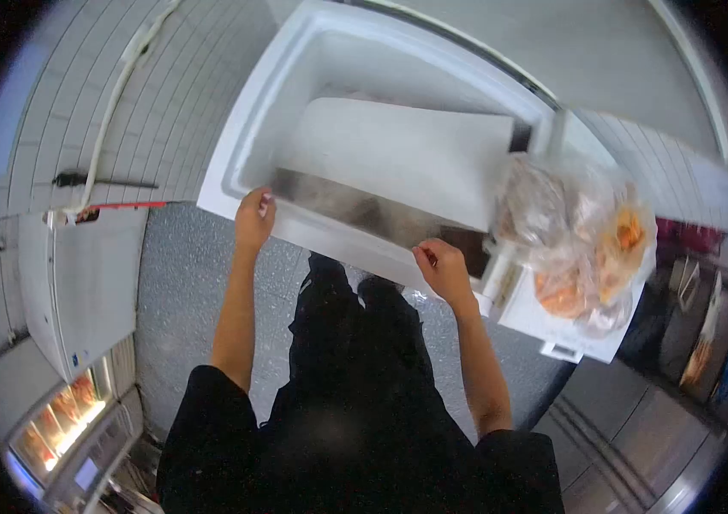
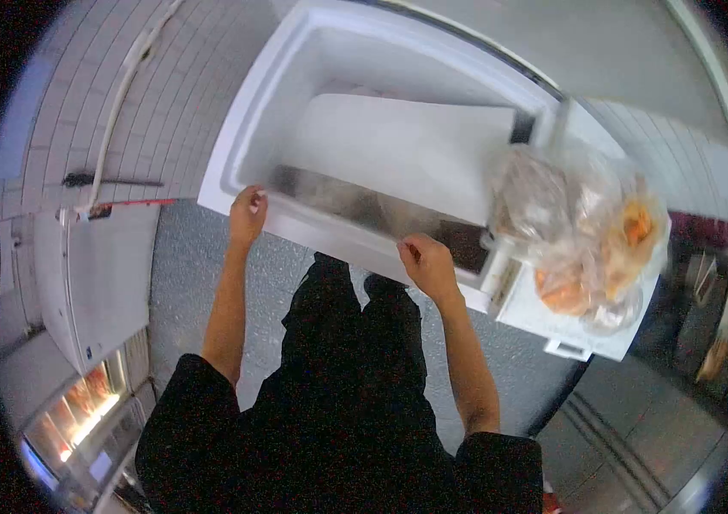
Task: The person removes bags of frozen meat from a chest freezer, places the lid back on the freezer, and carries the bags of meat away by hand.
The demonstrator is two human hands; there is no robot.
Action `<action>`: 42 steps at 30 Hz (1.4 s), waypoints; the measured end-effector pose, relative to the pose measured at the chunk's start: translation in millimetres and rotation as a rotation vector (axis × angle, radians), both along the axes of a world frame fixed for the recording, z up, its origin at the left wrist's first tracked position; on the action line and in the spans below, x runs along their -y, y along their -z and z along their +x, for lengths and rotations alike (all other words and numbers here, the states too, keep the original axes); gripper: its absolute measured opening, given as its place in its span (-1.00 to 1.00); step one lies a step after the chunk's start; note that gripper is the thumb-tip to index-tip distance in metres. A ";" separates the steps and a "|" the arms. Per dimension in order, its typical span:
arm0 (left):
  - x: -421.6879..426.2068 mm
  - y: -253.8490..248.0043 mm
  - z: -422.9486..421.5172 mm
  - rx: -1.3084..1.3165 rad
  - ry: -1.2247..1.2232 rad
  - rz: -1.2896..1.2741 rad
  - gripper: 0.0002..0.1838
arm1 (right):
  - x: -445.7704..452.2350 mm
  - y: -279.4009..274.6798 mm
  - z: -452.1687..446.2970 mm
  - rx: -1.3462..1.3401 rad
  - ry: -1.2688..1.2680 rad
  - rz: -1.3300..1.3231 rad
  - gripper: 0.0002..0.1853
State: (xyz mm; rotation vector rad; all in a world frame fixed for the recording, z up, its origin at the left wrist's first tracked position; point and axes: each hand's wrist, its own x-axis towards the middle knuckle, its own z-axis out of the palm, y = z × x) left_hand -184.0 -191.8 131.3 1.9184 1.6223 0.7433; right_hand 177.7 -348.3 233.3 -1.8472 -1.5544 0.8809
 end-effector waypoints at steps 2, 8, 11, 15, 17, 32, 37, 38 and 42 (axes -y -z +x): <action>-14.6 22.0 -7.9 -0.006 -0.059 0.079 -0.76 | -30.6 23.9 -28.2 0.066 -0.079 -0.087 -0.80; -25.7 61.8 -10.6 0.050 -0.179 0.204 -0.63 | -126.4 169.5 -77.2 0.325 -0.321 -0.300 -0.67; -28.4 58.3 -12.6 0.083 -0.164 0.170 -0.61 | -179.9 227.3 -92.6 0.549 -0.448 -0.463 -0.36; -24.0 59.5 -15.6 0.118 -0.185 0.092 -0.62 | -225.0 291.4 -103.4 0.992 -0.626 -0.289 -0.17; -26.2 66.8 -16.5 0.121 -0.175 0.122 -0.64 | -237.3 325.0 -103.5 1.152 -0.649 -0.278 -0.12; -21.7 77.7 -14.4 0.154 -0.221 0.176 -0.65 | -267.7 291.5 -74.7 0.658 -0.677 -0.486 -0.14; -22.5 78.1 -12.0 0.123 -0.207 0.194 -0.69 | -384.5 379.0 -19.3 0.475 -0.359 -0.297 -0.22; -24.2 77.7 -12.8 0.109 -0.196 0.198 -0.70 | -410.1 395.9 -15.0 0.559 -0.330 -0.226 -0.26; -28.3 75.6 -14.2 0.053 -0.141 0.193 -0.70 | -483.4 436.2 -32.7 0.744 -0.406 0.028 -0.20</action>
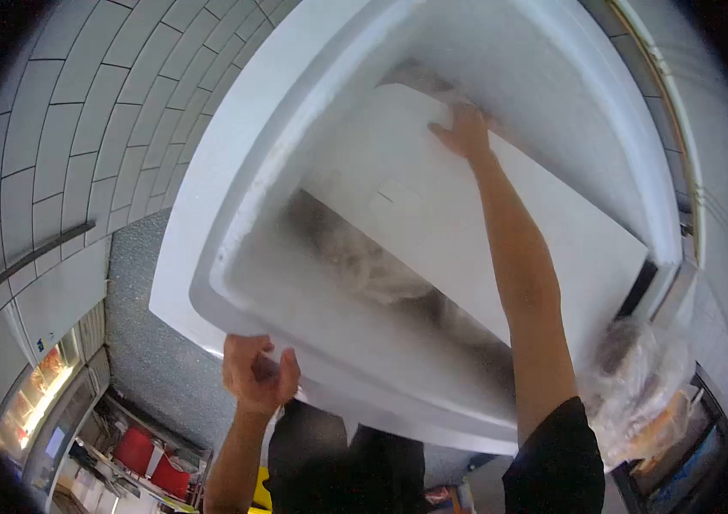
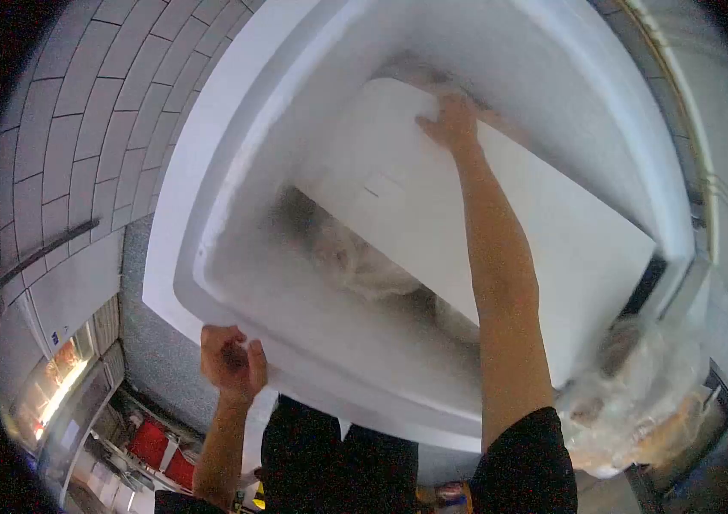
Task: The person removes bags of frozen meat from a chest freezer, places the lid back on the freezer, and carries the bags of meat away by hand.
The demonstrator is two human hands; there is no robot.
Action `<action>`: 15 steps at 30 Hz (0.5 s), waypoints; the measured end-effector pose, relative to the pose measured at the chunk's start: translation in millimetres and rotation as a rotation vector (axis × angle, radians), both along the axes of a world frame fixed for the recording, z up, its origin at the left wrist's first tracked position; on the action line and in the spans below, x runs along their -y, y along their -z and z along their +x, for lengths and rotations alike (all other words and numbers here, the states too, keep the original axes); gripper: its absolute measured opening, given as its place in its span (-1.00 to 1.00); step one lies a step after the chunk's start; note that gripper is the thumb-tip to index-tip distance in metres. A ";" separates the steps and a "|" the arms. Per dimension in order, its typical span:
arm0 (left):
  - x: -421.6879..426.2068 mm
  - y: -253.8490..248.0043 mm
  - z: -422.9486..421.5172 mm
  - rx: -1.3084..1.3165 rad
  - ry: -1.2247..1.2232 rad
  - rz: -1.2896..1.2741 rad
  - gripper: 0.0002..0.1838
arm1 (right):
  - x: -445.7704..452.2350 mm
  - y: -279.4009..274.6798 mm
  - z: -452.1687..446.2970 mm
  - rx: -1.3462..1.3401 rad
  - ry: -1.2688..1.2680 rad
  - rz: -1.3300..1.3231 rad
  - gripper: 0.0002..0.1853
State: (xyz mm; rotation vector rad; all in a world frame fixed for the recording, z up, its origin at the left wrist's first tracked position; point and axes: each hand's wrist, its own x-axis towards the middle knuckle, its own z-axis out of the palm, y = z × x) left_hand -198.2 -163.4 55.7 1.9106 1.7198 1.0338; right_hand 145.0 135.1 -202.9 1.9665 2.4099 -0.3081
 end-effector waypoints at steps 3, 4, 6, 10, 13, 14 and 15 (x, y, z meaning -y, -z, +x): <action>1.7 0.5 -1.2 0.005 -0.004 0.000 -0.68 | -41.7 40.9 -33.3 -0.205 0.016 0.107 -0.26; 3.7 4.2 0.4 0.036 -0.040 0.024 -0.67 | -49.9 49.6 -43.4 -0.138 0.110 0.031 -0.31; 6.0 5.3 -0.3 -0.019 -0.026 0.011 -0.66 | -42.8 58.8 -50.3 0.016 0.131 -0.064 -0.42; 4.7 5.0 -2.6 -0.008 -0.043 0.004 -0.66 | -43.9 49.7 -33.2 0.119 0.135 -0.101 -0.56; 4.1 4.2 -2.0 -0.019 -0.017 -0.016 -0.71 | -42.7 45.3 -31.3 0.028 0.201 -0.047 -0.56; 4.0 4.0 -2.0 -0.025 -0.021 -0.025 -0.70 | -42.4 45.3 -31.5 -0.002 0.195 -0.013 -0.55; 5.5 2.0 -2.3 -0.031 -0.023 -0.043 -0.70 | -41.2 43.8 -32.3 0.014 0.221 -0.022 -0.52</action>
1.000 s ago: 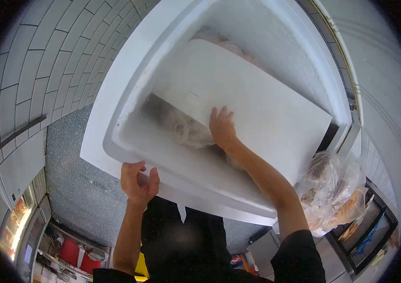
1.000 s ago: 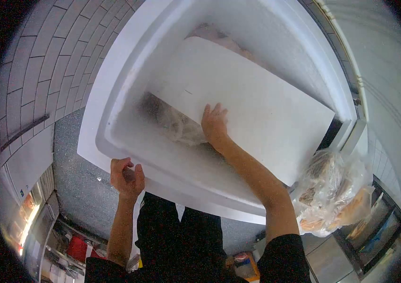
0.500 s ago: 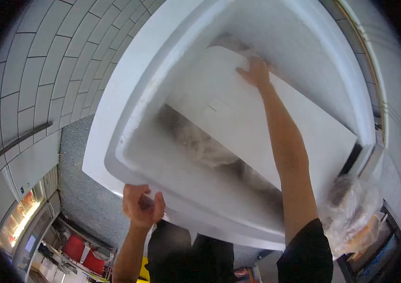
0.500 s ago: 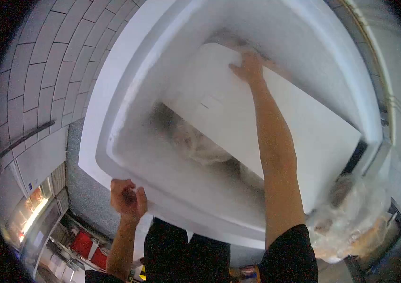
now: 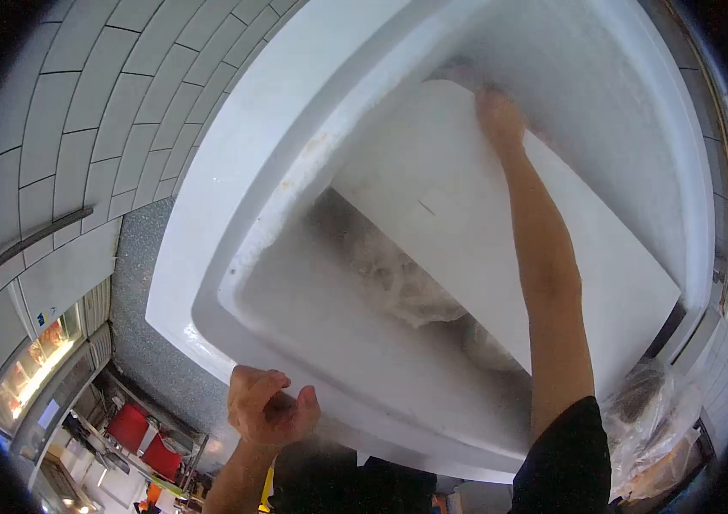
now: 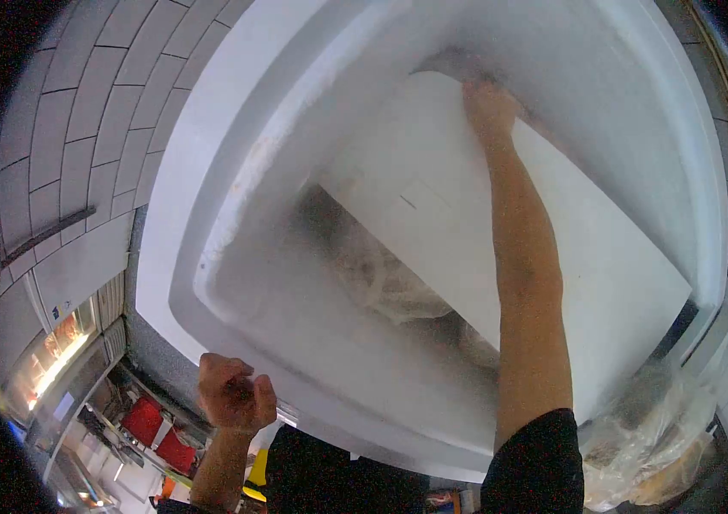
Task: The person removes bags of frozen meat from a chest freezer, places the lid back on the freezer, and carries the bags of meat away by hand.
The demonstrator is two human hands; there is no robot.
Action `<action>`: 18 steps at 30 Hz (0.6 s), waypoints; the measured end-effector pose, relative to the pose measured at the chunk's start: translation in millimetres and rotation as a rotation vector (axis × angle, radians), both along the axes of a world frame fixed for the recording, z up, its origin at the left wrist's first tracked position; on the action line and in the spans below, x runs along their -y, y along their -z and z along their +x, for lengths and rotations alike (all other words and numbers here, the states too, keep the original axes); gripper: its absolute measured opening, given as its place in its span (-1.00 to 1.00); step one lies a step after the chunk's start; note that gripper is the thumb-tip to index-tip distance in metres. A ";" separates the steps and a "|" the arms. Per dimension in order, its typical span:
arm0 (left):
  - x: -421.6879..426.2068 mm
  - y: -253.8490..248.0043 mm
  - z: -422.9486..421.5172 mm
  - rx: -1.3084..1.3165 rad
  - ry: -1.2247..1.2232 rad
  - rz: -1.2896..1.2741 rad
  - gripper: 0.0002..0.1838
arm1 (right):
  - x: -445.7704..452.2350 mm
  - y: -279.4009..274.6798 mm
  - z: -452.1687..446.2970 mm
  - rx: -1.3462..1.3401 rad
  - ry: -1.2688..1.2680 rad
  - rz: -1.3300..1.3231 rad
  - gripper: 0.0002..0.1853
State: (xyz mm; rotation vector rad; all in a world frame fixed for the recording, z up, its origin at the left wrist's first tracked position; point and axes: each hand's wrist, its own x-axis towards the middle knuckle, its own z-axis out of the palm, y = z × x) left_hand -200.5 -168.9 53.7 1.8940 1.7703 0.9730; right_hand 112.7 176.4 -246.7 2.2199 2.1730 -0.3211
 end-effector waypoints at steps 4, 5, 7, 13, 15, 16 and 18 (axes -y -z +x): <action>-1.5 -2.1 -1.9 -0.050 0.022 -0.054 -0.69 | 1.0 -28.0 -10.3 -0.057 0.017 -0.130 -0.36; -3.1 -0.1 -0.7 -0.054 0.004 -0.039 -0.68 | 0.3 -37.4 -9.3 -0.094 0.005 -0.178 -0.30; -2.2 1.1 1.8 -0.067 -0.039 -0.013 -0.64 | -4.6 -39.3 -6.4 -0.038 0.042 -0.287 -0.26; 0.6 0.2 0.2 -0.060 -0.049 -0.048 -0.61 | -8.9 -21.4 -4.4 0.006 0.052 -0.179 -0.27; 1.8 -1.0 0.0 -0.072 -0.032 -0.066 -0.58 | -7.9 -26.7 -1.5 -0.042 0.017 -0.208 -0.19; -0.7 -0.8 -1.7 -0.090 -0.024 -0.058 -0.57 | -17.9 -32.1 -0.9 -0.062 -0.016 -0.218 -0.19; -2.6 -4.3 -0.3 -0.097 -0.006 -0.066 -0.56 | -8.2 -42.3 -0.8 -0.048 -0.049 -0.280 -0.20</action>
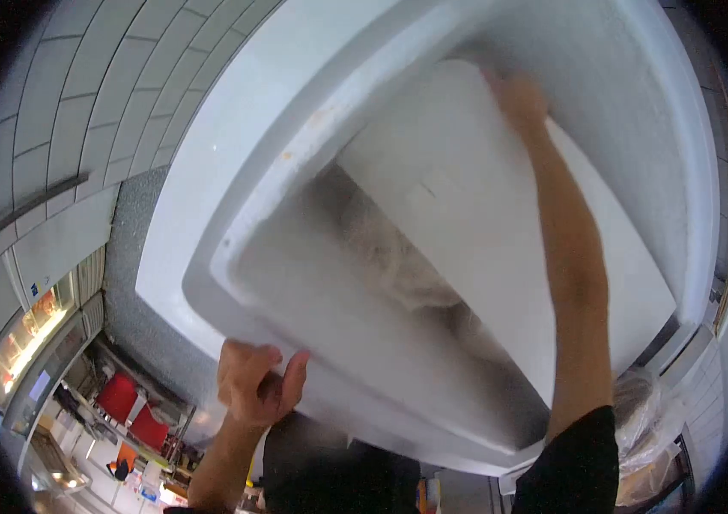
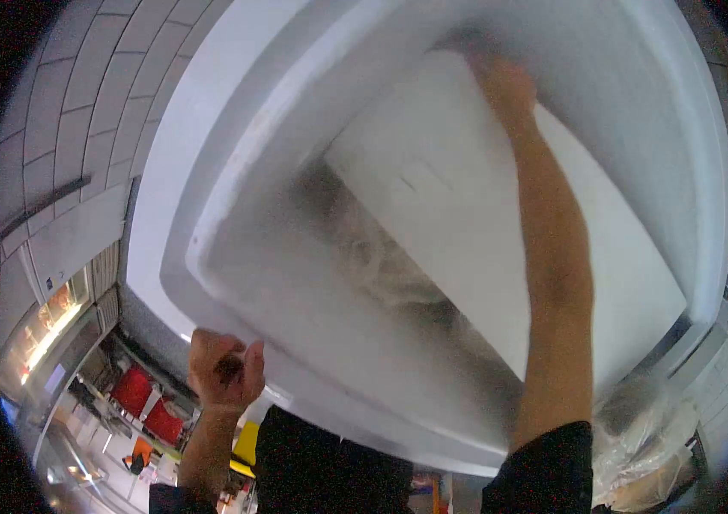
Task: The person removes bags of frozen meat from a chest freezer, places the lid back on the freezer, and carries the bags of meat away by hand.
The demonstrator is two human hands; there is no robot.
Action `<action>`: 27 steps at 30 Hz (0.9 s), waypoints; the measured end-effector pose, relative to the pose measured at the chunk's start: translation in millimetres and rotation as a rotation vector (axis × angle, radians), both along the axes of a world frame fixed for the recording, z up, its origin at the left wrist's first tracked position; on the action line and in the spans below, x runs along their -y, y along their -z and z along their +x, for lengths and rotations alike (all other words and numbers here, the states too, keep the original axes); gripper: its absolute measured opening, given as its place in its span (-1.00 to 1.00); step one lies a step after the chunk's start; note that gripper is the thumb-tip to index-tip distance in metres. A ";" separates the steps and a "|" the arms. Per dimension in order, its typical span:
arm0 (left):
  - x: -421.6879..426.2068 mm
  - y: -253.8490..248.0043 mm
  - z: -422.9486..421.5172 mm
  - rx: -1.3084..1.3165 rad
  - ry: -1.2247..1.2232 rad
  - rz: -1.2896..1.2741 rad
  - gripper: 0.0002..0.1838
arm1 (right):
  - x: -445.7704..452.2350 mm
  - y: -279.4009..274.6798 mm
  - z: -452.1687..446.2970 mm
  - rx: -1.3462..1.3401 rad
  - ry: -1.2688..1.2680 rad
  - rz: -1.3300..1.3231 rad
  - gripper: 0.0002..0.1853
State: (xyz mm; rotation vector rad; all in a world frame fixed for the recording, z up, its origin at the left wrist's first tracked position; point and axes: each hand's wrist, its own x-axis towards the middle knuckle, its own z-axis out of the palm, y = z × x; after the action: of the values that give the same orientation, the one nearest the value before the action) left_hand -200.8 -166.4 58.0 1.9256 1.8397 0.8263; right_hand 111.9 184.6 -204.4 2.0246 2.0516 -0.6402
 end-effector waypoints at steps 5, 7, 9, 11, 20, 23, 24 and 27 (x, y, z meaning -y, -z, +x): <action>-0.9 1.9 -1.9 0.002 0.005 0.027 -0.55 | -9.9 -29.1 -11.2 0.044 -0.052 0.025 -0.22; 0.8 1.3 -1.8 0.000 -0.022 0.000 -0.54 | -9.2 -8.4 -9.4 0.077 0.066 -0.001 -0.25; 1.3 -0.6 -2.1 0.013 -0.017 0.000 -0.60 | 1.7 18.8 -2.5 0.070 0.120 0.029 -0.27; -2.1 2.7 -1.9 0.017 -0.017 0.011 -0.62 | 5.6 36.9 5.7 0.018 0.106 0.140 -0.31; 2.3 -1.6 0.1 0.024 -0.020 -0.066 -0.60 | -31.0 41.6 -10.0 0.062 -0.279 0.342 -0.44; 2.8 -1.5 -1.8 0.007 -0.016 -0.082 -0.60 | -47.1 77.6 -27.0 0.050 -0.195 0.208 -0.46; 2.3 -1.7 -1.8 0.018 -0.008 -0.070 -0.61 | -50.1 104.6 -30.4 0.062 -0.115 0.194 -0.46; 1.7 -2.0 -4.2 0.033 0.016 -0.072 -0.61 | -38.9 107.9 -39.4 0.073 0.037 0.162 -0.47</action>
State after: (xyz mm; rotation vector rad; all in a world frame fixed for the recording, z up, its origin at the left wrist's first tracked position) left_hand -205.0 -168.0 60.0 1.8687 1.8073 0.7716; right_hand 72.6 223.5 -312.3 2.1441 2.0896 -0.4109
